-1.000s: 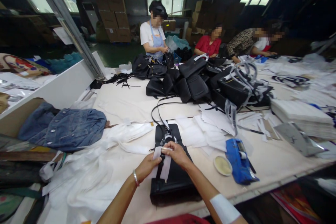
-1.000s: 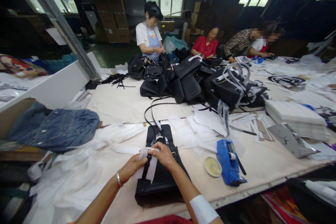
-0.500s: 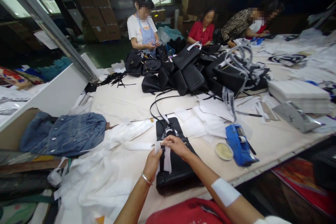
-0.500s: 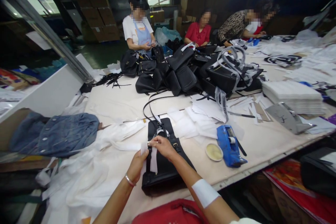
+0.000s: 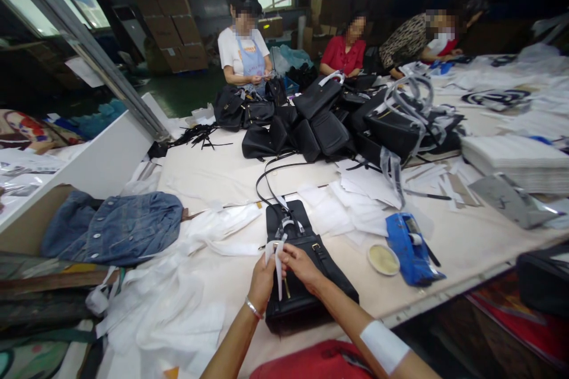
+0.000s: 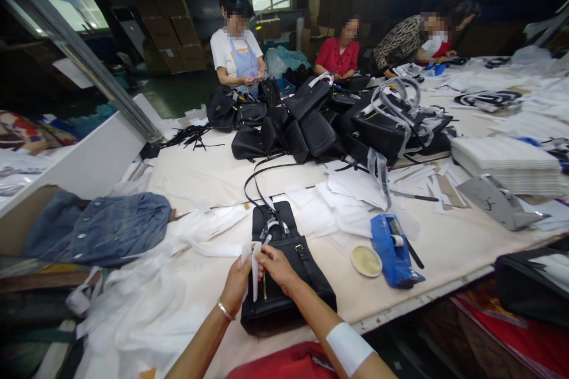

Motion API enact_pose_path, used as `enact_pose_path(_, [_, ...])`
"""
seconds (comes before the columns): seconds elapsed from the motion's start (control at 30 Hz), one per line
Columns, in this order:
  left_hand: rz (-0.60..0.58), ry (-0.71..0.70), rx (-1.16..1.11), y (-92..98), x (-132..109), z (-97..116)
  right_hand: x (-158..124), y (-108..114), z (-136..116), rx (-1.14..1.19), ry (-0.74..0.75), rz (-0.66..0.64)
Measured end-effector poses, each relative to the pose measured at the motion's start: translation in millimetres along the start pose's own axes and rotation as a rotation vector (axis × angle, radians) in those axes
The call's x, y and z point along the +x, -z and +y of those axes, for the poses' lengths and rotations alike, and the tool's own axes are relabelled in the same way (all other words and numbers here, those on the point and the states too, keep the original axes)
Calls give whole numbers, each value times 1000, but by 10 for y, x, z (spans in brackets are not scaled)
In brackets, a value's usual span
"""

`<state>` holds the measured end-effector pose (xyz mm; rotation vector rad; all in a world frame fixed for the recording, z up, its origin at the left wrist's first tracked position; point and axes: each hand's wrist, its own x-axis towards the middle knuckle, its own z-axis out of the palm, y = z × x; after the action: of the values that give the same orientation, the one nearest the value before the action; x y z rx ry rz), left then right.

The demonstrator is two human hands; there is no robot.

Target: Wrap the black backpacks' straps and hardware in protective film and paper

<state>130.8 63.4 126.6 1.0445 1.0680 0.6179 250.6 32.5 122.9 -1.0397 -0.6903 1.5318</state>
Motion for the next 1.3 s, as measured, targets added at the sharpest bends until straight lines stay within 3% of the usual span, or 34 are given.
enact_pose_path(0.13, [-10, 0, 59, -21, -15, 25, 24, 29, -12, -34, 13, 39])
enact_pose_path(0.27, [-118, 29, -46, 1, -64, 95, 53, 104, -45, -82, -1, 76])
enact_pose_path(0.4, [-209, -46, -97, -1, -132, 138, 76, 131, -24, -202, 10, 155])
enact_pose_path(0.6, [11, -164, 135, -103, -107, 0, 68, 94, 77, -547, 131, 390])
enact_pose_path(0.8, [-77, -50, -14, -25, -37, -127, -19, 259, -145, -375, -23, 75])
enact_pose_path(0.9, [-142, -32, -17, 17, -20, -104, -52, 313, -203, -312, -19, 38])
enact_pose_path(1.13, [-223, -127, 156, 0, -61, 21, -39, 279, -109, -362, -31, 250])
enact_pose_path(1.3, [-101, -179, 140, -115, -98, -40, -96, 150, -171, -802, 135, 401])
